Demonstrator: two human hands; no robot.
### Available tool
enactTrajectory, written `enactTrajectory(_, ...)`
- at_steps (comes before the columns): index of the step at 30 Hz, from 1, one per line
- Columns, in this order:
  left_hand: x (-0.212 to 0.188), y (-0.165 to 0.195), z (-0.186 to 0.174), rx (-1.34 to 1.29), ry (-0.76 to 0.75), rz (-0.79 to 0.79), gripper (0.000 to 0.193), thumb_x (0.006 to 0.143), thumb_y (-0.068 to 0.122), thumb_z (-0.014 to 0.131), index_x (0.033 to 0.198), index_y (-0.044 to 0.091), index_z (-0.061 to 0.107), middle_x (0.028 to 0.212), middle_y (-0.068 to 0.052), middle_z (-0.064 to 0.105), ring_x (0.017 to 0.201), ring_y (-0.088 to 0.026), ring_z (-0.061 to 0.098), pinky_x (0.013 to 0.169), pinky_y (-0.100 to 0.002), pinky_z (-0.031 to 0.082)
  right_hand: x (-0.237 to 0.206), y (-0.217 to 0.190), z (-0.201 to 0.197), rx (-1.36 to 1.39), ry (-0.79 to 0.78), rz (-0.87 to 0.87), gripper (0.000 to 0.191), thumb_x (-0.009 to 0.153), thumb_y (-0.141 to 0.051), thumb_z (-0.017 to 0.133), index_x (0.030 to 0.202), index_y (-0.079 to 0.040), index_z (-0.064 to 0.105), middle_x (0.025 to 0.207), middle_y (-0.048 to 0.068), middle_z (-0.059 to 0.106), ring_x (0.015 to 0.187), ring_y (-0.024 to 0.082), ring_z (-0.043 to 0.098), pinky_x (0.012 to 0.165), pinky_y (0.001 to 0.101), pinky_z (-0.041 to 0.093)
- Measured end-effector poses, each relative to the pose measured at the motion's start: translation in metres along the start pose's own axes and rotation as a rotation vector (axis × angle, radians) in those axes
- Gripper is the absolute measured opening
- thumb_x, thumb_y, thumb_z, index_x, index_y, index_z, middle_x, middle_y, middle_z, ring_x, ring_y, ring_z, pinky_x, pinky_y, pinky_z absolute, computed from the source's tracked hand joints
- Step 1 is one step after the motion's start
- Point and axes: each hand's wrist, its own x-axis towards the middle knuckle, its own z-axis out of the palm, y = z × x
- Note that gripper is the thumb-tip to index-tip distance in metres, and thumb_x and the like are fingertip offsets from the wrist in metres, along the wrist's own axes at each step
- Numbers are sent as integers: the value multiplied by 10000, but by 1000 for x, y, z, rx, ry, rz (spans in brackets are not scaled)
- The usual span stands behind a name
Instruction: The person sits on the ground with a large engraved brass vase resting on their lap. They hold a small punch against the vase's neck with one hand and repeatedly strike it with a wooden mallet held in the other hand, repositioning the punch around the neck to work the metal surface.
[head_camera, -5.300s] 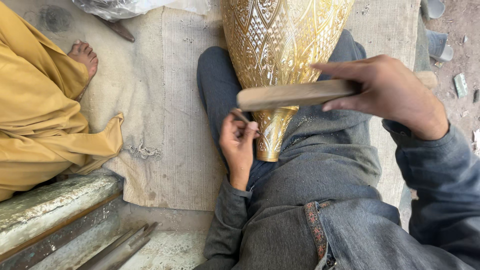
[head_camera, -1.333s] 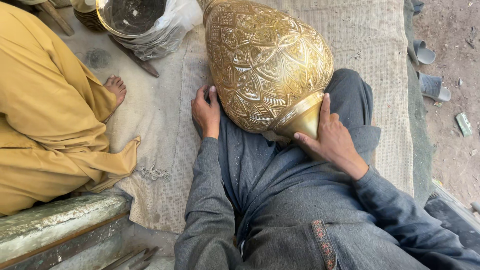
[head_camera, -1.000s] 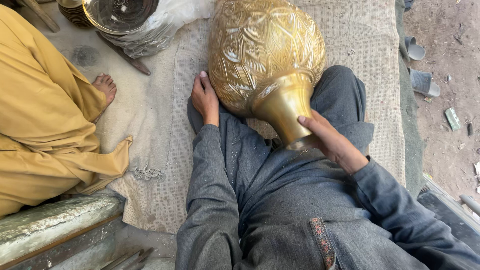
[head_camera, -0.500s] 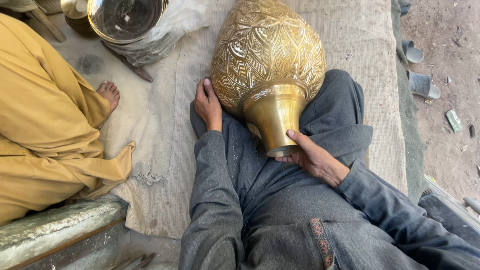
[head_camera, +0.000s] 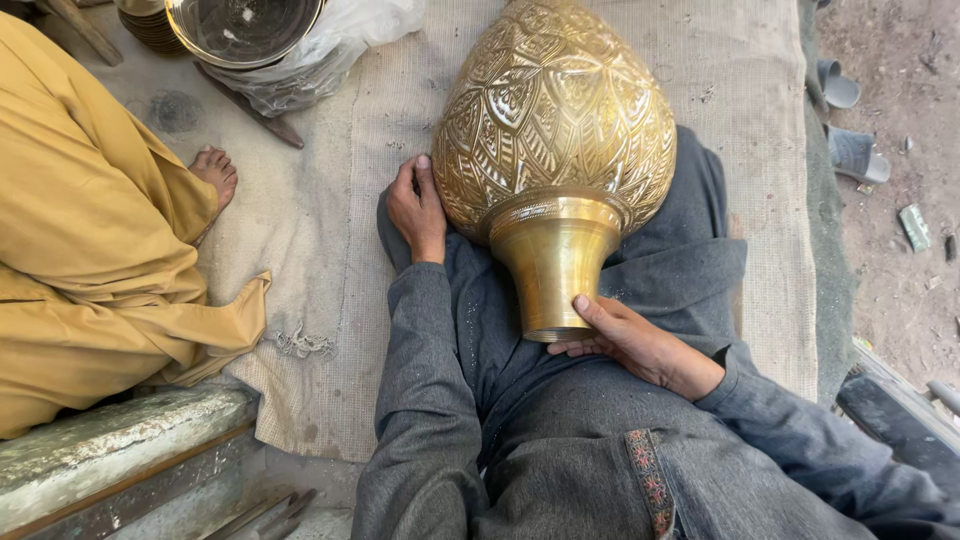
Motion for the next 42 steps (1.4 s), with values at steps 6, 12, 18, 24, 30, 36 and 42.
enactTrajectory(6,0,0,-3,78,0,-99,465,1075,386,481,1020,6,744,744,-141,718,635,-240,659,608,-398,473,-19,-15,-5,-584,99,-307,637,991,-411,559,1462,11,483,1288,179,692,1157,238,689,982,372,553)
enactTrajectory(12,-1,-1,0,-8,66,-27,428,1105,333,470,1048,-3,728,835,-110,749,727,-206,700,668,-371,529,-47,-18,-27,-807,428,-286,634,891,-254,719,1469,-85,522,1127,136,771,1034,203,745,908,344,583)
enactTrajectory(18,-4,-5,3,-41,97,-43,346,1111,278,519,1122,-12,707,902,-118,757,784,-211,710,722,-366,557,-43,-24,-49,-733,548,-255,667,893,-239,726,1501,-103,489,1160,130,757,1022,209,746,879,350,600)
enactTrajectory(24,-93,10,3,-465,150,-194,342,1161,297,593,1140,-44,578,1037,-47,568,977,-166,526,925,-323,481,-19,-58,-69,-777,732,-588,748,963,-244,707,1586,-36,349,1433,244,561,1237,333,642,972,447,599)
enactTrajectory(30,-194,26,-8,-1089,-319,-1083,602,994,561,489,1359,85,540,1324,-69,595,1214,-203,580,1040,-399,467,31,-121,-80,-972,696,-735,803,1122,-455,538,1677,-11,166,1614,334,367,1451,464,473,1125,547,500)
enactTrajectory(36,-189,22,-2,-1804,-665,-1254,948,952,764,489,1518,9,398,1464,-223,511,1340,-359,523,1149,-498,424,43,-133,-69,-1093,685,-810,761,1185,-577,346,1630,13,168,1565,362,423,1419,482,524,1156,533,500)
enactTrajectory(42,-178,27,-4,-1658,-706,-1298,983,923,784,502,1536,23,393,1467,-212,508,1328,-361,517,1142,-538,415,34,-137,-63,-1109,723,-801,727,1209,-527,321,1659,29,189,1532,379,427,1380,516,549,1138,544,495)
